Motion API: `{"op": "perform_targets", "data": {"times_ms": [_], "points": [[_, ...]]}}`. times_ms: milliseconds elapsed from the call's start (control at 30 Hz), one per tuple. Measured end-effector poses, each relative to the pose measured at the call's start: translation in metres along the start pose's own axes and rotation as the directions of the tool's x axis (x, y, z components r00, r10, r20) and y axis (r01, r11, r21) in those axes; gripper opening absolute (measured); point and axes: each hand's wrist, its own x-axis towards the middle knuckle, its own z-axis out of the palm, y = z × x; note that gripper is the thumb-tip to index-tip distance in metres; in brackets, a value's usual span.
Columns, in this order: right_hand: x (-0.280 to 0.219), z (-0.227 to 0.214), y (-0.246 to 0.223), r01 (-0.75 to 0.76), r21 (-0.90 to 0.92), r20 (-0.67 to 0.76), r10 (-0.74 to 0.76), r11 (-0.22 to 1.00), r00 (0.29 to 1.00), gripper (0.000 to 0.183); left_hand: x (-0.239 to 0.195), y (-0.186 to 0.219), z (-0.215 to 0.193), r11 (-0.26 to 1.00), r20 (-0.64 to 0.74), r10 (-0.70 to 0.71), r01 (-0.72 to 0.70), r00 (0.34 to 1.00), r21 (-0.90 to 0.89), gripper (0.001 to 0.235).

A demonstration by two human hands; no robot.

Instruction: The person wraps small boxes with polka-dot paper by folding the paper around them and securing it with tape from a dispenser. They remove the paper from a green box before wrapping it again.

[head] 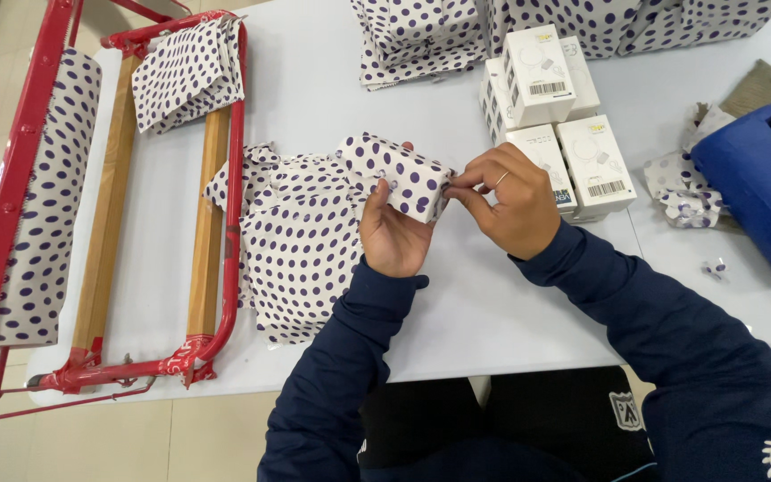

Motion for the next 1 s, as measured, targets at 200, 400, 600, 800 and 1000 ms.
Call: {"op": "perform_targets", "data": {"times_ms": [200, 400, 600, 800, 1000], "points": [[0.002, -0.001, 0.000, 0.096, -0.119, -0.034, -0.101, 0.988, 0.994, 0.011, -0.005, -0.003, 0.010, 1.000, -0.039, -0.009, 0.008, 0.999, -0.027, 0.061], [0.005, 0.003, -0.004, 0.244, -0.160, -0.079, -0.259, 0.956, 0.963, 0.013, -0.007, -0.004, 0.015, 0.999, -0.047, -0.001, -0.001, 0.999, -0.047, 0.063], [0.008, -0.002, -0.009, 0.086, 0.032, 0.001, -0.086, 0.996, 0.996, 0.016, -0.011, -0.008, 0.017, 0.999, -0.108, -0.004, -0.001, 0.994, -0.046, 0.063], [0.008, -0.002, 0.007, 0.382, -0.176, 0.135, -0.363, 0.907, 0.922, 0.004, -0.001, -0.010, 0.000, 0.999, -0.123, -0.051, 0.049, 0.991, -0.020, 0.060], [0.006, 0.003, 0.024, 0.639, -0.339, 0.113, -0.645, 0.690, 0.756, 0.007, -0.006, -0.013, 0.004, 0.993, -0.217, -0.110, 0.118, 0.970, 0.026, 0.062]]}}
